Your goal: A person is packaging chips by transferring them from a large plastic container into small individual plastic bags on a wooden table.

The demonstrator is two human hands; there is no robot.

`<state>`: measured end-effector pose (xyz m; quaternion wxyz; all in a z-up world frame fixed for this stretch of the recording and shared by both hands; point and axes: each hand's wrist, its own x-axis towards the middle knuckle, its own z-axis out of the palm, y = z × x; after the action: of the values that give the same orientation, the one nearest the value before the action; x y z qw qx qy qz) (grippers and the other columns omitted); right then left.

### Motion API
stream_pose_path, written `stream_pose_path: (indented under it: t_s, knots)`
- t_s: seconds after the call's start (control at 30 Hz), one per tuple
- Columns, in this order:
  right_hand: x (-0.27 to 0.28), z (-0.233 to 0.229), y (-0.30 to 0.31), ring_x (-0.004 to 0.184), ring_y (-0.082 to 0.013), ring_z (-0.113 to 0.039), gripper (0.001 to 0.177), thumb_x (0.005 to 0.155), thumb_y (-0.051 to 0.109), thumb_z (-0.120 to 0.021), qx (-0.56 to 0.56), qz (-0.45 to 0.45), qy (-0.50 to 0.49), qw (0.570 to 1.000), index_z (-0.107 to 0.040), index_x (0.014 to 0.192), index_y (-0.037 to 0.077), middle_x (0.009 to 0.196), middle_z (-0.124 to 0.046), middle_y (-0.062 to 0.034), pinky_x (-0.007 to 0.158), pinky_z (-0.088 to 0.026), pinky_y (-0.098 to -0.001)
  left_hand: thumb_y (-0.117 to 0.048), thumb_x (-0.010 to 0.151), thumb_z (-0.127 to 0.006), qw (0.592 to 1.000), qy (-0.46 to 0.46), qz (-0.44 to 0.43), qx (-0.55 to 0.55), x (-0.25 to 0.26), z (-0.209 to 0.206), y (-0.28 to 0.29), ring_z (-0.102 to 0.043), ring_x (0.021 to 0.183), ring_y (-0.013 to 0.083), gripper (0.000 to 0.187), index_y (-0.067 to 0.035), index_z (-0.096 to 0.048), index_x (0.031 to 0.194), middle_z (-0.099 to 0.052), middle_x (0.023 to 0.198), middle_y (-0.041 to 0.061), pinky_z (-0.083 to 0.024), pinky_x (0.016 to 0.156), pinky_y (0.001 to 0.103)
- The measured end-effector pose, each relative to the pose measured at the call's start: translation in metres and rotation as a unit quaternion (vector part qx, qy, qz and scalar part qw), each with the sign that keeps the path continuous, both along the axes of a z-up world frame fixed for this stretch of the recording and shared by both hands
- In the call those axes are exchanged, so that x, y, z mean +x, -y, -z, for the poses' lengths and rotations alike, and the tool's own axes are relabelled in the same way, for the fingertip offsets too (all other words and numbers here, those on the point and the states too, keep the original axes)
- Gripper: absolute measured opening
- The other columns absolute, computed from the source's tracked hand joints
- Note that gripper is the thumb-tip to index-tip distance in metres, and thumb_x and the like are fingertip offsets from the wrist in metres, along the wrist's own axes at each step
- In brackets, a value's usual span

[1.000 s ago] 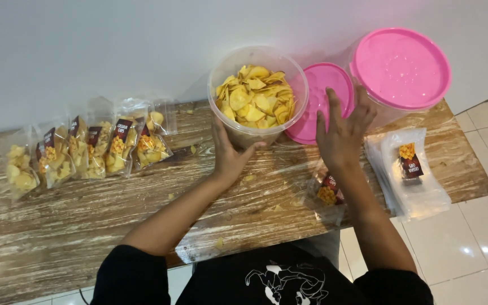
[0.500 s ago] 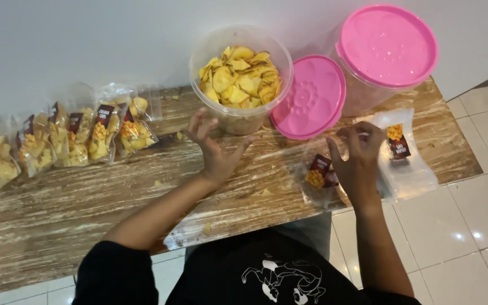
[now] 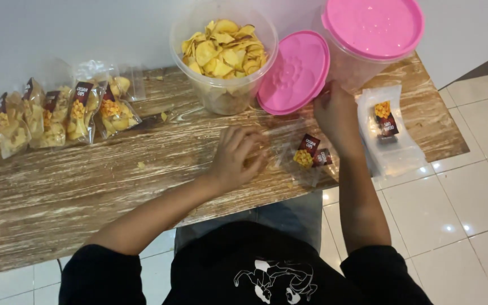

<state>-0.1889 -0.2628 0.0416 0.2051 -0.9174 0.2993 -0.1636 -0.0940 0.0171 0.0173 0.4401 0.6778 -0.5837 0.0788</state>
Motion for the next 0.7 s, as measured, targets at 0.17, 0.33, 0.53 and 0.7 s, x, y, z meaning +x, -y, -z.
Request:
stream_pose_path:
  t_s: [0.17,0.33,0.53,0.7]
  knots:
    - [-0.022,-0.018,-0.031,0.076,-0.0232,-0.069,0.043,0.094,0.012,-0.069,0.402,-0.112,0.169,0.893,-0.048,0.129,0.0,0.104,-0.068,-0.0173,0.058,-0.059,-0.0333,-0.029,0.092,-0.07,1.0,0.0,0.004,0.024,-0.008,0.005,0.003,-0.056,0.113,0.0322,0.024,-0.015,-0.066,0.11,-0.059,0.122,0.006,-0.042,0.089,0.046]
    - [0.0,0.014,-0.025,0.075,-0.0173,-0.073,0.031,0.104,0.024,-0.064,0.428,-0.049,0.248,0.868,-0.055,0.125,0.003,0.094,-0.069,-0.0087,0.063,-0.064,-0.0306,-0.024,0.092,-0.069,0.999,-0.005,0.028,0.022,-0.003,0.008,0.001,-0.056,0.114,0.0352,0.023,-0.014,-0.064,0.113,-0.058,0.12,0.009,-0.045,0.093,0.049]
    - [0.023,0.03,-0.013,0.079,-0.0248,-0.076,0.038,0.106,0.024,-0.067,0.368,-0.025,0.307,0.877,-0.048,0.13,0.002,0.096,-0.071,-0.0164,0.071,-0.067,-0.0365,-0.02,0.092,-0.07,0.999,-0.009,0.031,0.02,-0.003,0.002,-0.003,-0.058,0.114,0.036,0.021,-0.013,-0.065,0.11,-0.059,0.119,0.01,-0.047,0.093,0.05]
    - [-0.001,0.007,-0.029,0.091,-0.041,-0.075,0.042,0.107,0.01,-0.06,0.387,-0.074,0.367,0.843,-0.03,0.135,0.004,0.103,-0.064,-0.0258,0.083,-0.068,-0.0477,-0.022,0.093,-0.068,0.999,0.011,0.046,0.021,-0.004,0.011,0.0,-0.059,0.114,0.0346,0.018,-0.012,-0.065,0.108,-0.059,0.117,0.009,-0.048,0.092,0.048]
